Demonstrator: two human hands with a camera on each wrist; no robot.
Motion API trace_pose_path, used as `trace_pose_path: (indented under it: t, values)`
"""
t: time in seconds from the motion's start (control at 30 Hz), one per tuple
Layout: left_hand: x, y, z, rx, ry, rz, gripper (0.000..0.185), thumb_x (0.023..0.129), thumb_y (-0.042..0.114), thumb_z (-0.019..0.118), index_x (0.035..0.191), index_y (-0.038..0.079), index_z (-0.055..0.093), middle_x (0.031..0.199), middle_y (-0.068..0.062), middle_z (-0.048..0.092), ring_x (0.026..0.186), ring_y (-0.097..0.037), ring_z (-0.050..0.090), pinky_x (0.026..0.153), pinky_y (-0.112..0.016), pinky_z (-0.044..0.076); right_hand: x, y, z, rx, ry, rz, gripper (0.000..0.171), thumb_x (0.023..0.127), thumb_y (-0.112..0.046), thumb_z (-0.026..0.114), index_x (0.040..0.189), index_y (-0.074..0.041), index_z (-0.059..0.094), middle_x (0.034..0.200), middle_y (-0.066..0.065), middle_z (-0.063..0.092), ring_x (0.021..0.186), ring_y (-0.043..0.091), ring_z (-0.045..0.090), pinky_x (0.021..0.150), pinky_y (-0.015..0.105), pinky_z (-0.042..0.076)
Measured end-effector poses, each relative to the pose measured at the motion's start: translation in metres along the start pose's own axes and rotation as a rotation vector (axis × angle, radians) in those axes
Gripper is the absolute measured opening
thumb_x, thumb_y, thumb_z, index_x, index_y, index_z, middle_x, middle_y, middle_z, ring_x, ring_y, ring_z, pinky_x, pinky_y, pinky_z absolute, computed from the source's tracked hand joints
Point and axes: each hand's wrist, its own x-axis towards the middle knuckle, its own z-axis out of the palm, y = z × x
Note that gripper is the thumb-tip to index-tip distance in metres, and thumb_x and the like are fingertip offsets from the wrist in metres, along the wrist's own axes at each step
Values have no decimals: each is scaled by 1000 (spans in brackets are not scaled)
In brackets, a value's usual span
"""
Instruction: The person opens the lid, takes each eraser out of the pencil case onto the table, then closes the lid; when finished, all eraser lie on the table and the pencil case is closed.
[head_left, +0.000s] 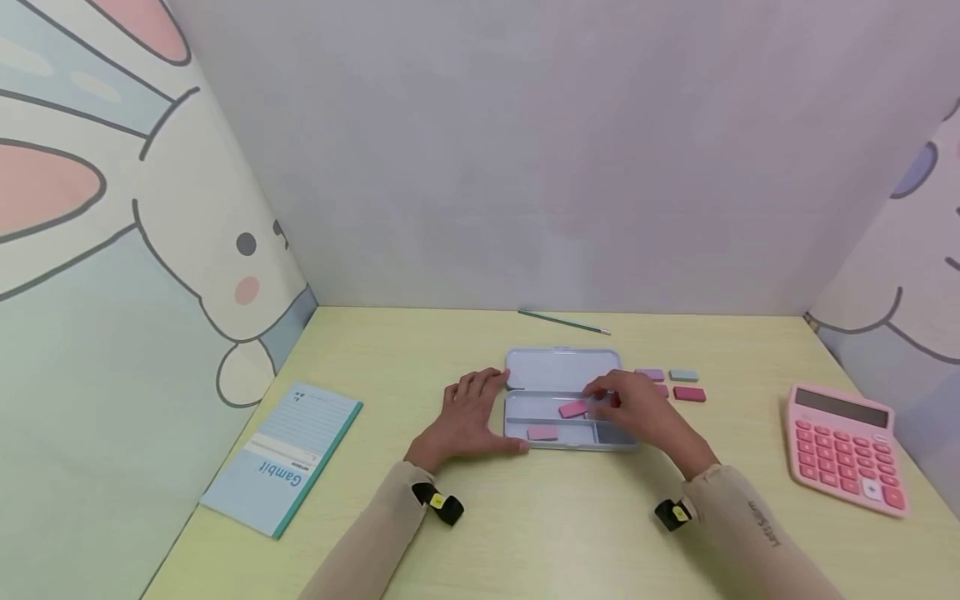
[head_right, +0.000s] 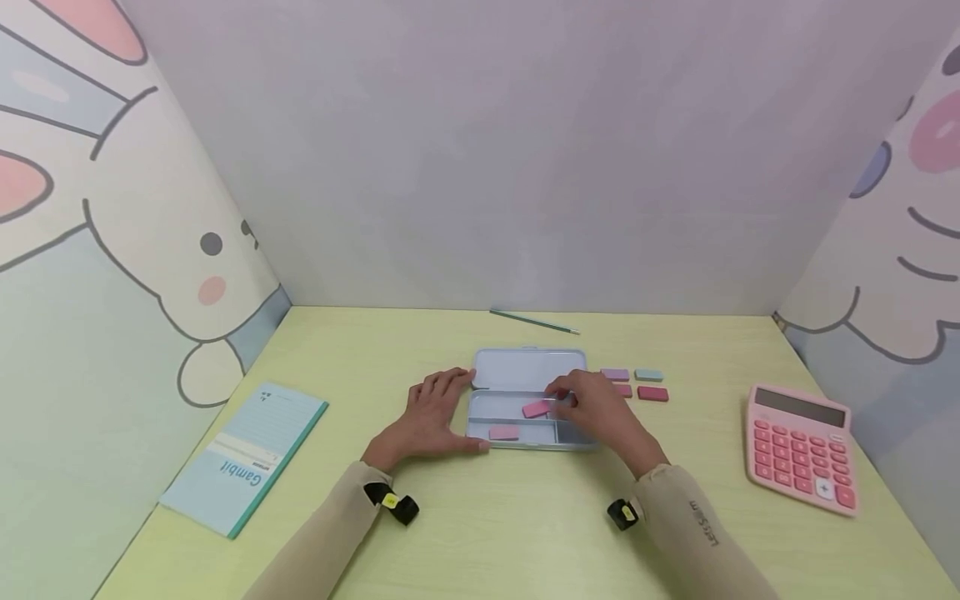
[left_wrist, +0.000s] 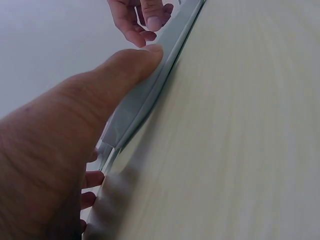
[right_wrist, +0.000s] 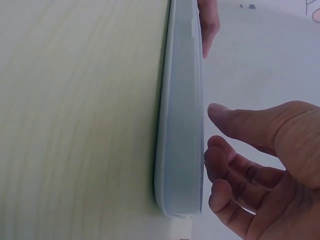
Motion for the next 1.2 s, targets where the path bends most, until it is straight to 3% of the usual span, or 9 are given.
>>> trace_pose_path:
  t: [0.3, 0.63, 0.9, 1.2]
  values:
    - [0, 1, 0, 7, -3, -3, 117, 81, 80, 72, 172, 24, 24, 173, -4, 29, 160, -36, 27, 124, -64, 27, 8, -8, 11, -31, -24, 24, 24, 93, -15, 84, 117, -11, 83, 107, 2, 81, 82, 14, 57, 73, 24, 49]
    - [0, 3, -2, 7, -8, -2, 117, 80, 80, 73, 171, 24, 25, 174, -4, 28, 160, -35, 27, 124, -63, 27, 14, -12, 13, -75, -61, 68, 24, 95, -16, 83, 118, -11, 83, 105, 3, 81, 87, 16, 61, 82, 35, 55]
    - [0, 1, 0, 6, -12, -10, 117, 80, 81, 72, 171, 25, 24, 174, -3, 28, 160, -34, 27, 124, -62, 27, 18, -16, 12, -93, -105, 107, 22, 95, -17, 82, 117, -13, 84, 108, 4, 81, 88, 17, 60, 81, 34, 52]
    - [0, 1, 0, 12, -11, -14, 117, 80, 82, 72, 171, 25, 24, 174, -3, 27, 160, -34, 26, 124, -61, 27, 19, -16, 15, -136, -97, 68, 16, 95, -16, 83, 111, -14, 85, 106, 3, 82, 89, 15, 65, 87, 41, 59]
